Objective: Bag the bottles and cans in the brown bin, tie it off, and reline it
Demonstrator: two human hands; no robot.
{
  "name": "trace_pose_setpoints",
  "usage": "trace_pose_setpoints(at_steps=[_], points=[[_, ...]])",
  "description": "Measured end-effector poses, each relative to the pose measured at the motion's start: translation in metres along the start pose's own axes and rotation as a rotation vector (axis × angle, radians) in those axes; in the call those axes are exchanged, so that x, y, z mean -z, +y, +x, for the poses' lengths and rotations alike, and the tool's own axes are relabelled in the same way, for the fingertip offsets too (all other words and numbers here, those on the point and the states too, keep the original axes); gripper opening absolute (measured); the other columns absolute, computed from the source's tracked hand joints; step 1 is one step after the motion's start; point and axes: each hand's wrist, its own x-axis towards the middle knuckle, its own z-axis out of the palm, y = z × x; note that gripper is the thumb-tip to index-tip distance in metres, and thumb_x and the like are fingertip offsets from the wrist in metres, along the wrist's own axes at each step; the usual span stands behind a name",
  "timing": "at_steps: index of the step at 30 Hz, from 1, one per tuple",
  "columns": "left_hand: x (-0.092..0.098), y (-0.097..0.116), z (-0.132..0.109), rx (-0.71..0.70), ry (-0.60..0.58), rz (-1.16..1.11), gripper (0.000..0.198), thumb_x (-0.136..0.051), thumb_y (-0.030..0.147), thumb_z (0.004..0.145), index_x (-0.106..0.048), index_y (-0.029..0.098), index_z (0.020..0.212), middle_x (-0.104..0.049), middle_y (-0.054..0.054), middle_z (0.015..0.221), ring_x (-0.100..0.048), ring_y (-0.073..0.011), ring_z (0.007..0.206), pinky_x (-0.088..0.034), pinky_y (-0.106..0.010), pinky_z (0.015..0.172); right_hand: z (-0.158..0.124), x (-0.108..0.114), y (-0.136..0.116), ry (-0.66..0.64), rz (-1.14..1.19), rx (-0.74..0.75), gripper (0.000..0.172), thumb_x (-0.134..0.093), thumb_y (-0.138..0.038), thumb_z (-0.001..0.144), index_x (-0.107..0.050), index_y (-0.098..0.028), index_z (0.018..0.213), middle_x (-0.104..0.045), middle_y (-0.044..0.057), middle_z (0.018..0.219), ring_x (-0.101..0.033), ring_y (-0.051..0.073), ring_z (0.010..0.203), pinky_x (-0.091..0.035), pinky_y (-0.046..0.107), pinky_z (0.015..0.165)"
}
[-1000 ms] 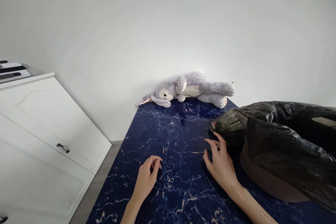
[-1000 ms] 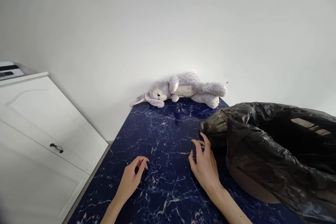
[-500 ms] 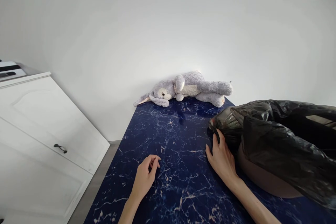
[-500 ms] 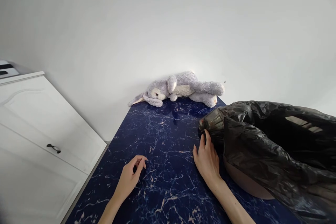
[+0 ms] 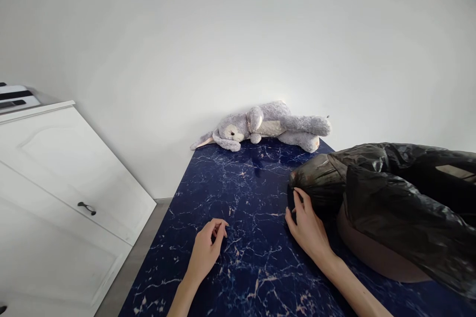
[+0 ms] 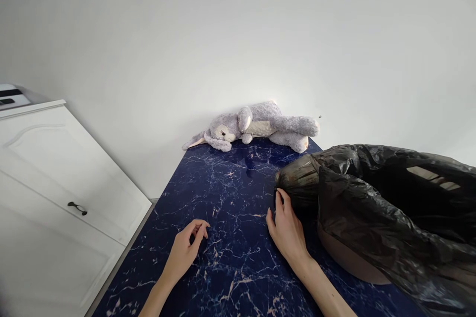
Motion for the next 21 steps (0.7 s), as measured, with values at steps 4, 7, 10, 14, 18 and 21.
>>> trace_pose_setpoints(at_steps=[4, 7, 10, 14, 18, 21], points=[[0.0, -0.001, 0.0, 0.004, 0.0, 0.001, 0.042, -0.044, 0.06, 0.109, -0.07, 0.027, 0.111, -0.072, -0.003, 0.09, -0.067, -0.0221, 0.078, -0.052, -0.031, 0.072, -0.005, 0.007, -0.021, -0.097, 0.158, 0.207, 0.062, -0.037, -0.032, 0.112, -0.021, -0.025, 0.172, -0.042, 0.019, 0.165, -0.076, 0.023, 0.094, -0.066, 0.035, 0.069], [0.0, 0.0, 0.0, 0.008, 0.006, 0.004, 0.042, -0.044, 0.06, 0.109, -0.069, 0.027, 0.11, -0.072, -0.003, 0.089, -0.067, -0.0222, 0.077, -0.052, -0.031, 0.071, -0.007, 0.017, -0.032, -0.135, 0.254, 0.35, 0.061, -0.041, -0.027, 0.111, -0.028, -0.033, 0.17, -0.044, 0.012, 0.166, -0.074, 0.019, 0.104, -0.065, 0.029, 0.078], [0.0, 0.0, -0.001, 0.009, 0.01, 0.006, 0.043, -0.044, 0.061, 0.109, -0.07, 0.027, 0.109, -0.073, -0.003, 0.089, -0.067, -0.0224, 0.077, -0.052, -0.031, 0.072, -0.005, 0.023, -0.031, -0.008, 0.296, 0.325, 0.053, -0.045, -0.024, 0.11, -0.042, -0.034, 0.162, -0.051, 0.012, 0.157, -0.07, 0.021, 0.118, -0.063, 0.033, 0.091], [0.0, 0.001, -0.001, 0.01, 0.007, 0.007, 0.044, -0.043, 0.062, 0.108, -0.07, 0.027, 0.109, -0.073, -0.004, 0.09, -0.067, -0.0231, 0.079, -0.052, -0.032, 0.073, 0.002, 0.023, -0.016, 0.238, 0.262, 0.107, 0.043, -0.052, -0.03, 0.108, -0.051, -0.027, 0.15, -0.052, 0.016, 0.15, -0.054, 0.034, 0.14, -0.047, 0.059, 0.116], [0.0, 0.001, 0.001, 0.012, 0.004, 0.009, 0.045, -0.043, 0.063, 0.108, -0.07, 0.027, 0.109, -0.073, -0.004, 0.089, -0.066, -0.0231, 0.077, -0.052, -0.032, 0.071, 0.01, 0.019, -0.002, 0.29, 0.231, -0.109, 0.046, -0.047, -0.042, 0.11, -0.048, -0.024, 0.152, -0.041, 0.019, 0.162, -0.038, 0.042, 0.153, -0.033, 0.073, 0.12], [0.0, 0.001, 0.001, 0.011, 0.003, 0.011, 0.045, -0.043, 0.063, 0.108, -0.07, 0.027, 0.109, -0.073, -0.004, 0.089, -0.066, -0.0227, 0.076, -0.052, -0.031, 0.07, 0.012, 0.013, 0.007, 0.278, 0.248, -0.229, 0.053, -0.04, -0.048, 0.111, -0.043, -0.021, 0.156, -0.032, 0.022, 0.167, -0.033, 0.044, 0.156, -0.032, 0.074, 0.12]])
